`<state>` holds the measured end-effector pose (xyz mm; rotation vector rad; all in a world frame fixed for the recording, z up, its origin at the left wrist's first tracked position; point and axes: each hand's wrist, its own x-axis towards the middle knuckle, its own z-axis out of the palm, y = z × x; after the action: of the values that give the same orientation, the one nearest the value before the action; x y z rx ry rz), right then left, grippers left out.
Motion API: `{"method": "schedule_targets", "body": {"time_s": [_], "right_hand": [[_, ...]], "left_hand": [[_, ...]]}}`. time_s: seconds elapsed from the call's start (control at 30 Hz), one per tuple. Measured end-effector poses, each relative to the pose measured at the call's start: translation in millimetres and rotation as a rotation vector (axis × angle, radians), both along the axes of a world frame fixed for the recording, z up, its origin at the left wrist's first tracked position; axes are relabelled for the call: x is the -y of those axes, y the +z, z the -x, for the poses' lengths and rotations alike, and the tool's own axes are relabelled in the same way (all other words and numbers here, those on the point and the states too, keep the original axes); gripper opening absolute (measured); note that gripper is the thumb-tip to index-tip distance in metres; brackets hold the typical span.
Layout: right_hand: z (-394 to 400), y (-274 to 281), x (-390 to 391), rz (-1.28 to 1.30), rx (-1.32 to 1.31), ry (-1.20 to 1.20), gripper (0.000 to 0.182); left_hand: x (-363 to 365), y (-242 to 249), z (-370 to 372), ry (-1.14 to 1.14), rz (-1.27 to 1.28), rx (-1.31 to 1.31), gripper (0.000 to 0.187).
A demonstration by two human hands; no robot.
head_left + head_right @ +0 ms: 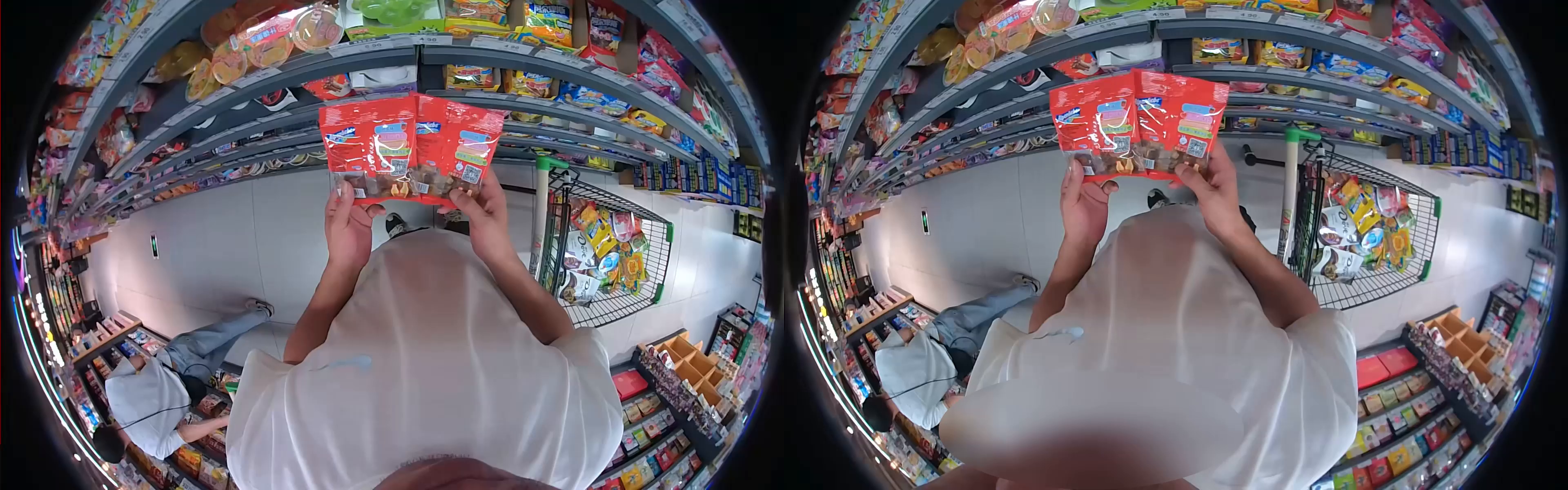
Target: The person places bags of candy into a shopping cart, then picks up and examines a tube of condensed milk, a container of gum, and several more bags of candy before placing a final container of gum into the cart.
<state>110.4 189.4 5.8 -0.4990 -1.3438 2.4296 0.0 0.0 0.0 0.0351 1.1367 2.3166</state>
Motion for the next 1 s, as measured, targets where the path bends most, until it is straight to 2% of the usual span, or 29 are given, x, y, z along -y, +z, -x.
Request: {"method": "schedule_targets", "body": {"time_s": [1.0], "right_hand": [[-2.3,-0.6,2.6,-0.002,0.002,-0.022,0.051]], "left_hand": [[-8.4,3.2,-4.4,-0.008,0.043,0.025,0.025]]}}
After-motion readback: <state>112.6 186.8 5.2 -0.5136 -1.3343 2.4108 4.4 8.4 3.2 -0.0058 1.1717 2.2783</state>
